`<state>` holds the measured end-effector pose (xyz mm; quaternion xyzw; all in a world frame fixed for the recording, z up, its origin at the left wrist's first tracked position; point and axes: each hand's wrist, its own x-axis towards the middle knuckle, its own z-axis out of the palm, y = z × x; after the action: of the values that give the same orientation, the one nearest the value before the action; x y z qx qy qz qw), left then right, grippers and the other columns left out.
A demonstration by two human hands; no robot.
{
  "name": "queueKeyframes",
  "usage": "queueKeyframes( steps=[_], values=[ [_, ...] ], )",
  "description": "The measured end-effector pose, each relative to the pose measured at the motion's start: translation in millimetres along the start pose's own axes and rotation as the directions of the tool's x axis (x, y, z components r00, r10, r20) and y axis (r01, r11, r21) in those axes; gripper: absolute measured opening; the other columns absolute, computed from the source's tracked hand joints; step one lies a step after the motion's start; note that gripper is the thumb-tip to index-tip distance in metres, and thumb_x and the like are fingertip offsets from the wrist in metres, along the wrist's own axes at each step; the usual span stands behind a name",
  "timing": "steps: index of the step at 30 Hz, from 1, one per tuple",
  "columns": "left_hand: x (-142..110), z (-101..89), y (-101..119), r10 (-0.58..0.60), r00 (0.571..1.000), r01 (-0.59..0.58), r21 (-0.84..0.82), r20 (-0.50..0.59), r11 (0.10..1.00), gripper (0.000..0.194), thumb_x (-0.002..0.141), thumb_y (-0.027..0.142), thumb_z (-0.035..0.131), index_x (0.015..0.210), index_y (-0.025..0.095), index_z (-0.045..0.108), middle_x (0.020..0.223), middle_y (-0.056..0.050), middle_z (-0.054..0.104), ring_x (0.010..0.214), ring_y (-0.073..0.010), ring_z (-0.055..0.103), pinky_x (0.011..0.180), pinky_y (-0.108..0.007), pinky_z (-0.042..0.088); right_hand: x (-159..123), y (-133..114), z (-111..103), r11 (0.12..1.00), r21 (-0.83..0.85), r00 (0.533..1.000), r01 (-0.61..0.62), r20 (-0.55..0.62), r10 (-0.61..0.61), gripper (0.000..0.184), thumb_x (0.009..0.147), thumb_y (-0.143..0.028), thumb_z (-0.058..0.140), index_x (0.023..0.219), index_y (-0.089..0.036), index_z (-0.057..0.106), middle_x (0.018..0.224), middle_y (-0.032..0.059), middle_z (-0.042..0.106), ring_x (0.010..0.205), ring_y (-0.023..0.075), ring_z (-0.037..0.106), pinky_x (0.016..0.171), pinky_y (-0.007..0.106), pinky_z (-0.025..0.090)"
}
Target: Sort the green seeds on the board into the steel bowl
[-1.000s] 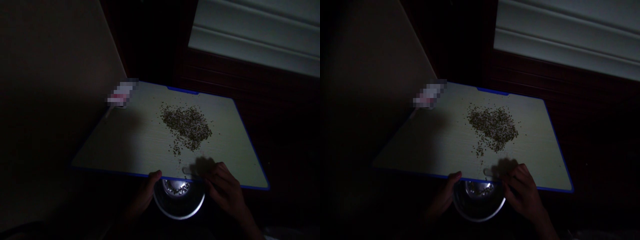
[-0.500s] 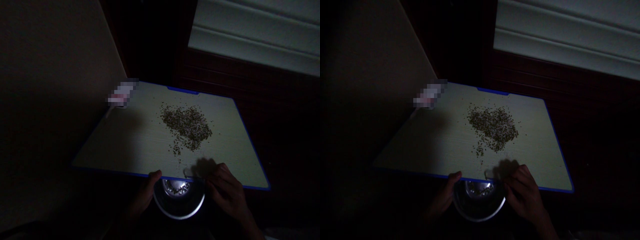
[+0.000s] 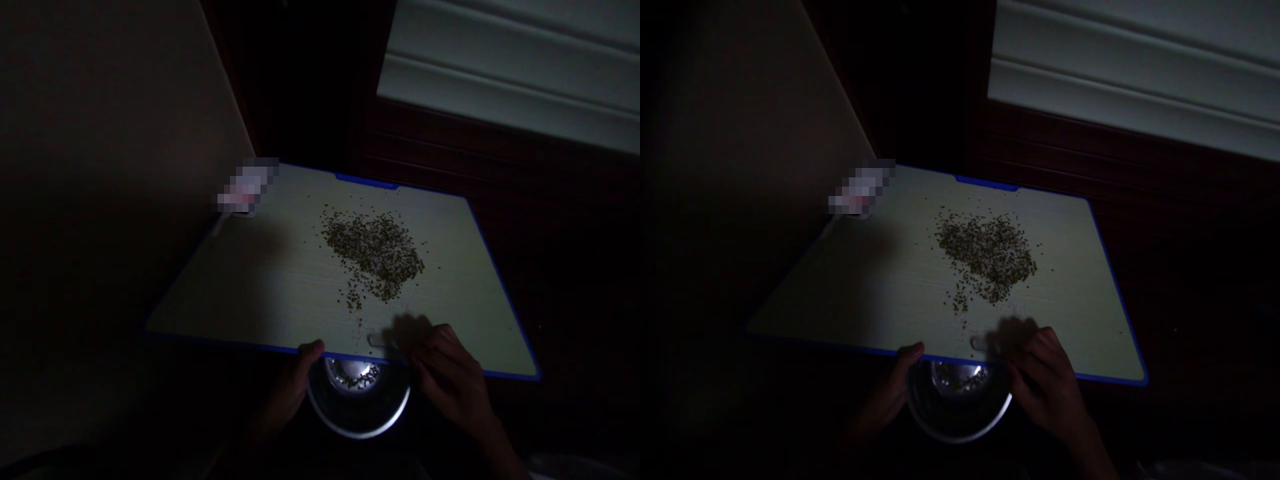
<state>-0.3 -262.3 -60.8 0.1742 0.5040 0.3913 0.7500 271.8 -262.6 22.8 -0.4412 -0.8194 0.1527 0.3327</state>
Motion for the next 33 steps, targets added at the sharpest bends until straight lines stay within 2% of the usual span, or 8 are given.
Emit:
queueKeyframes(
  steps=[3, 11, 18, 26, 30, 33],
  values=[
    [-5, 6.4, 7, -0.024, 1.0, 0.023, -0.049, -0.009, 0.999, 0.034, 0.083, 0.05, 0.063, 0.1, 0.023, 0.074, 0.111, -0.006, 0.076, 0.124, -0.0323, 0.058, 0.107, -0.045, 0.038, 1, 0, 0, 1.0, 0.01, 1.0, 0.015, 0.02, -0.015, 0.022, 0.084, -0.008, 0.061, 0.1, -0.021, 0.067, 0.081, 0.0034, 0.062, 0.076, 0.019, 0.055, 0.068, 0.037, 0.044],
    [-2, 1.9, 3, 0.006, 1.0, -0.006, -0.031, 0.008, 0.999, 0.03, 0.083, 0.048, 0.063, 0.092, 0.021, 0.075, 0.101, -0.007, 0.078, 0.109, -0.0339, 0.066, 0.101, -0.045, 0.042, 0, 7, 5, 0.998, 0.062, 0.999, 0.012, -0.037, -0.01, 0.028, 0.085, -0.008, 0.06, 0.108, -0.023, 0.066, 0.083, 0.0039, 0.064, 0.078, 0.0197, 0.057, 0.069, 0.038, 0.046],
    [-1, 2.4, 2, -0.002, 1.0, 0.004, -0.076, 0.021, 0.997, 0.03, 0.085, 0.046, 0.062, 0.096, 0.021, 0.074, 0.101, -0.005, 0.079, 0.106, -0.0315, 0.067, 0.1, -0.043, 0.043, 0, 9, 5, 0.997, 0.069, 0.999, -0.016, -0.035, 0.019, 0.027, 0.086, -0.009, 0.06, 0.107, -0.023, 0.067, 0.088, 0.0049, 0.066, 0.082, 0.0208, 0.06, 0.072, 0.039, 0.048],
    [0, 3.0, 2, 0.061, 0.997, -0.055, -0.098, 0.055, 0.994, 0.029, 0.086, 0.042, 0.063, 0.099, 0.019, 0.074, 0.105, -0.006, 0.078, 0.105, -0.0282, 0.068, 0.101, -0.041, 0.043, 0, 9, 4, 0.998, 0.031, 0.993, -0.063, -0.099, 0.066, 0.02, 0.087, -0.011, 0.06, 0.104, -0.02, 0.065, 0.087, 0.0059, 0.066, 0.082, 0.0207, 0.06, 0.072, 0.038, 0.049],
    [-2, 4.3, 7, 0.042, 0.995, -0.031, -0.117, 0.088, 0.993, 0.028, 0.085, 0.041, 0.065, 0.102, 0.019, 0.074, 0.104, -0.006, 0.078, 0.106, -0.0273, 0.068, 0.102, -0.041, 0.043, 0, 12, 5, 0.997, 0.01, 0.991, -0.079, -0.108, 0.08, 0.016, 0.087, -0.015, 0.061, 0.101, -0.021, 0.066, 0.086, 0.005, 0.066, 0.081, 0.0203, 0.061, 0.07, 0.036, 0.05],
    [-5, 5.6, 11, 0.023, 0.998, -0.015, -0.123, 0.062, 0.992, 0.028, 0.082, 0.039, 0.07, 0.102, 0.02, 0.074, 0.104, -0.006, 0.078, 0.105, -0.0278, 0.069, 0.1, -0.042, 0.044, 0, 11, 5, 0.997, 0.023, 0.994, -0.071, -0.077, 0.072, 0.011, 0.087, -0.017, 0.062, 0.095, -0.023, 0.068, 0.082, 0.0033, 0.067, 0.077, 0.0195, 0.062, 0.071, 0.036, 0.051]
  ],
)
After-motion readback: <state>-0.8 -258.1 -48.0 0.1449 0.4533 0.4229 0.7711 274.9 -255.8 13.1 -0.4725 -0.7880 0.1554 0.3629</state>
